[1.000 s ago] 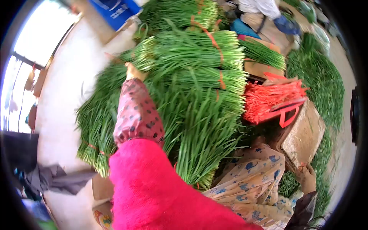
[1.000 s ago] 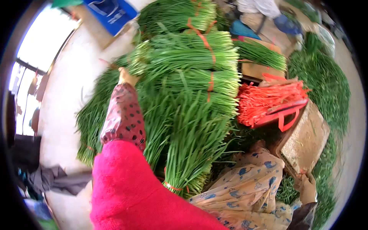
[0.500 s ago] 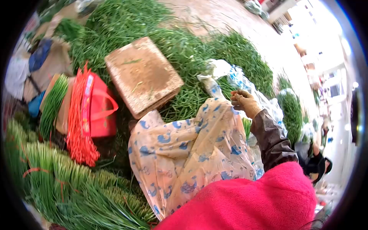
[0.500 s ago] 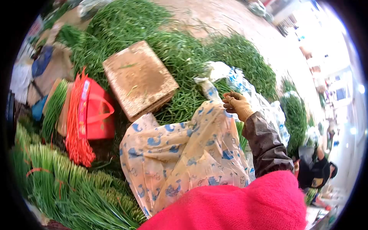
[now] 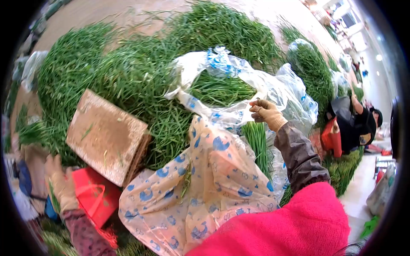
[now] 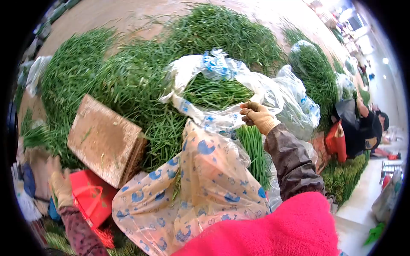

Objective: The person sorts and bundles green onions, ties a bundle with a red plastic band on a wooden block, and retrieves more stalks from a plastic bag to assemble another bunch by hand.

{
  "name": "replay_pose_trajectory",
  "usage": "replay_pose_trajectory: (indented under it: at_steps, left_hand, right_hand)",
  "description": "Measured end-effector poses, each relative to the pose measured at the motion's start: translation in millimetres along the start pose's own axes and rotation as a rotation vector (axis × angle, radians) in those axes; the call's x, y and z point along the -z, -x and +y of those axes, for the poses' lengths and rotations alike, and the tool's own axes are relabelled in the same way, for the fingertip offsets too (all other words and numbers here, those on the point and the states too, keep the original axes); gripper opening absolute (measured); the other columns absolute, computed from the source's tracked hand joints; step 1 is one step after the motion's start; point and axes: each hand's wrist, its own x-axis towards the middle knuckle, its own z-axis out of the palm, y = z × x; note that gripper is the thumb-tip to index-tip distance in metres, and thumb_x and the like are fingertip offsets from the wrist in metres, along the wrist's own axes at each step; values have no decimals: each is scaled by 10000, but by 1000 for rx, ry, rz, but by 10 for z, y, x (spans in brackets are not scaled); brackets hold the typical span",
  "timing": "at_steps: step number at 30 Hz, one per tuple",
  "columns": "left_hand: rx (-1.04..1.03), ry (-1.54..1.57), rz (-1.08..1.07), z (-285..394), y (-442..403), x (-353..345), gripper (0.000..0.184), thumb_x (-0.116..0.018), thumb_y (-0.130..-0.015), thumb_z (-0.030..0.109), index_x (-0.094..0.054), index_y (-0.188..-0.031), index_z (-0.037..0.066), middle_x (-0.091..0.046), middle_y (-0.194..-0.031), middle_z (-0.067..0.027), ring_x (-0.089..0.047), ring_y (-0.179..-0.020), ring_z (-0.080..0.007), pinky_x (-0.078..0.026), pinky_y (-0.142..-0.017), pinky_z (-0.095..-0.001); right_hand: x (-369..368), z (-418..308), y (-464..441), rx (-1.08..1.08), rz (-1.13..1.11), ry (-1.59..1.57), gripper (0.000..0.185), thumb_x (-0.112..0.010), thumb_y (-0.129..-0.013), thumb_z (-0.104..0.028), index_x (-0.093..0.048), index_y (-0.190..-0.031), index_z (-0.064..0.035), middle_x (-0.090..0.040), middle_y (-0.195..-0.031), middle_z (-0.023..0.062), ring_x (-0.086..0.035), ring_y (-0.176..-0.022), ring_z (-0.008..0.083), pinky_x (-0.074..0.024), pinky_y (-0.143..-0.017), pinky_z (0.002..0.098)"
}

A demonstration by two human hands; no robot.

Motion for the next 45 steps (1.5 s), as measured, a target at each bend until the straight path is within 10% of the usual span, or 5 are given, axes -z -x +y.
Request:
replay_pose_trajectory:
  at_steps: [3,6,10,29,45]
  left_hand:
    - [494,1882,-164,1428,-857,-884,478,-575,-815,-51,-498,-1283,7,-441,-1352,-209,-421,-1265,-325,-310,-1097,-413]
    - [-388,648,-177,2954,-1233,-844,567,-672,-734,4,-517,-1277,51,-447,-1375,-188,-387,-1309,-364,-319,-1093,-406]
    - [-597,709,-240,4340,-1335,-1157,642,-708,-720,92,-487,-1323,96,-440,-1386,-191,-375,-1311,-407,-324,-1073,-465]
    - [-807,821,-562,5721,-980,-1840,649,-712,-783,278,-459,-1355,105,-369,-1457,-156,-270,-1387,-367,-264,-1087,-537]
    - [-615,991,-373,6633,-1390,-1539,1296,-891,-488,373,-133,-1505,106,-299,-1509,-101,-228,-1422,-296,-112,-1143,-532]
  right_hand:
    - [140,77,-322,18,68,-1,267,-614,-921,-161,-589,-1154,-35,-632,-931,10,-599,-758,84,-495,-664,228]
    - [354,310,-903,119,114,86,280,-631,-902,-106,-577,-1165,-28,-638,-988,27,-609,-859,104,-511,-754,237]
    - [535,640,-1836,259,151,372,363,-633,-822,9,-568,-1178,-20,-637,-1029,32,-600,-927,114,-495,-804,228]
    - [641,906,-3052,-109,-429,1388,1067,-886,-514,-250,-339,-1417,-89,-623,-1168,194,-599,-1100,313,-475,-921,346]
    - [165,-249,-1946,556,-118,1645,321,-693,-674,-108,-552,-951,-30,-661,-726,122,-677,-665,295,-525,-549,415]
